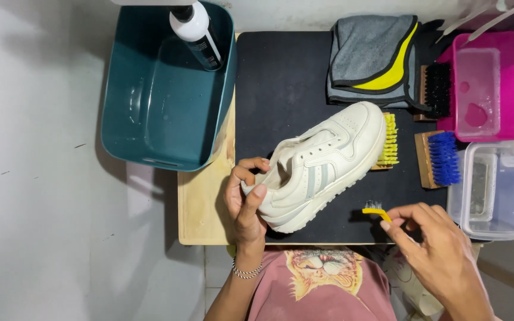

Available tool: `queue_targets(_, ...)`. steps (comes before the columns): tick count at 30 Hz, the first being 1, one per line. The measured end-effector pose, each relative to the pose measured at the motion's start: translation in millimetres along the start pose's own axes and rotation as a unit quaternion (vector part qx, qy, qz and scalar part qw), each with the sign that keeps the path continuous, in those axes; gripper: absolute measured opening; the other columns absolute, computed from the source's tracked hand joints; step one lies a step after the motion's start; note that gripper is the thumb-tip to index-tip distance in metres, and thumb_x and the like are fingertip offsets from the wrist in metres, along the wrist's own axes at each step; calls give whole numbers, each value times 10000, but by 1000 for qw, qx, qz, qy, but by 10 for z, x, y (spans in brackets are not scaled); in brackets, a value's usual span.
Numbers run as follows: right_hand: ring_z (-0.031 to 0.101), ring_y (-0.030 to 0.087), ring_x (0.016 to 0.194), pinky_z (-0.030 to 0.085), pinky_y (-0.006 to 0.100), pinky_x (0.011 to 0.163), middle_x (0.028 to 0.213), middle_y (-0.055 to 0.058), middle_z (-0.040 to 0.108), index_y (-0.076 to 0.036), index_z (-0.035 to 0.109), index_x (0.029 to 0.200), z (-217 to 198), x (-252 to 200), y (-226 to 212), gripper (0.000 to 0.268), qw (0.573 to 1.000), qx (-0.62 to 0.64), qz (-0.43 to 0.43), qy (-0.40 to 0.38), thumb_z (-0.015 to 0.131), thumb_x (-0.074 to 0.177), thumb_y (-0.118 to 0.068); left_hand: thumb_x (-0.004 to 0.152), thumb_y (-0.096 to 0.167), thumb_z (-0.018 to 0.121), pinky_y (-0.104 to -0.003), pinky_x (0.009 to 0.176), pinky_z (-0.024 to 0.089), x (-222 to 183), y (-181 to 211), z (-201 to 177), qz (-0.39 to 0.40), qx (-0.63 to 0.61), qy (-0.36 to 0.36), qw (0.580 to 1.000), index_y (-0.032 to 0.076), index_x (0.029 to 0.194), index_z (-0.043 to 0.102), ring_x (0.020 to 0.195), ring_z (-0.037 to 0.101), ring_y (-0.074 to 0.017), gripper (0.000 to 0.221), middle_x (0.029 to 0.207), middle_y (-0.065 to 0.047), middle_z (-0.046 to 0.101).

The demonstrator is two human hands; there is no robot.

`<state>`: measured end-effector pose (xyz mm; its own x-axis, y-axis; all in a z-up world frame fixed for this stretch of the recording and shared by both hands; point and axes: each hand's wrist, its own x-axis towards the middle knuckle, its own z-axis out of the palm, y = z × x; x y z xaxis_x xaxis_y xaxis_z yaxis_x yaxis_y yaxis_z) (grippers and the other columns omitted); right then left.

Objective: The person is cleaning a white sneaker by scrubbing it with a small yellow brush and wiping it with a grey cloth at a workbench.

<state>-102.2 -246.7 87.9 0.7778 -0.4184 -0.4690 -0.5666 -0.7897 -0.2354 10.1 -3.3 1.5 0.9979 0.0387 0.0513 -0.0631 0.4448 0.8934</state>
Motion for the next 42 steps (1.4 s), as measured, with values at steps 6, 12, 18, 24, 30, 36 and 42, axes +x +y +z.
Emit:
queue_targets(6, 727, 169, 897, 540, 292, 778, 1035, 97, 769, -31, 662, 1169, -196, -349, 570, 196, 966, 204, 61, 147, 681, 1002, -133, 824, 301, 679, -377, 962, 450, -96, -35, -4, -58, -34, 7, 998, 138, 846, 469, 1031, 592, -269, 267, 1087, -177, 632)
queue_targets(12, 592, 234, 847, 473, 336, 805, 962, 183, 640, 78, 670, 1328, -239, -110, 1358, 222, 946, 211, 34, 245, 578, 1198, -77, 821, 293, 691, -440, 1073, 447, -148, -76, 7, -41, -24, 16, 999, 138, 853, 484, 1119, 605, -294, 260, 1083, -168, 627)
queue_targets(18, 709, 489, 922, 525, 551, 870, 1025, 53, 792, -266, 781, 1209, -304, 216, 1257, 302, 968, -127, 122, 178, 524, 1049, -275, 818, 335, 695, -410, 1032, 484, -191, -40, 59, -51, 17, 31, 998, 146, 849, 476, 1126, 604, -288, 291, 1112, -165, 633)
queue_targets(24, 727, 436, 992, 527, 509, 876, 1027, 97, 797, -326, 786, 1153, -219, 336, 1167, 281, 973, -164, 99, 130, 527, 1061, -383, 851, 423, 690, -376, 1036, 438, -211, -29, 24, -19, 47, 43, 998, 162, 878, 541, 1084, 580, -244, 301, 1140, -161, 655)
queue_targets(30, 711, 303, 816, 468, 419, 788, 877, 25, 773, -140, 801, 1174, 65, 486, 1748, 245, 979, -41, 25, 199, 587, 1136, -253, 920, 381, 657, -407, 1059, 434, -157, 78, -70, 21, 105, 16, 994, 139, 914, 595, 1109, 615, -259, 250, 1118, -148, 682)
queue_targets(36, 618, 248, 806, 421, 353, 683, 898, 222, 684, 85, 728, 1293, 428, 882, 2529, 225, 963, 163, -54, 209, 618, 1196, -85, 1014, 334, 541, -333, 966, 494, 7, 380, -219, 74, 259, -91, 959, 63, 911, 672, 1072, 664, -239, 318, 1096, -113, 692)
queue_targets(42, 646, 331, 952, 454, 389, 747, 1233, 237, 618, 59, 661, 1435, 765, 1298, 3330, 275, 949, 204, -63, 234, 609, 1268, -153, 992, 319, 584, -389, 1067, 422, 217, 582, -324, 70, 285, -249, 923, 79, 863, 704, 1038, 664, -223, 298, 1080, -75, 705)
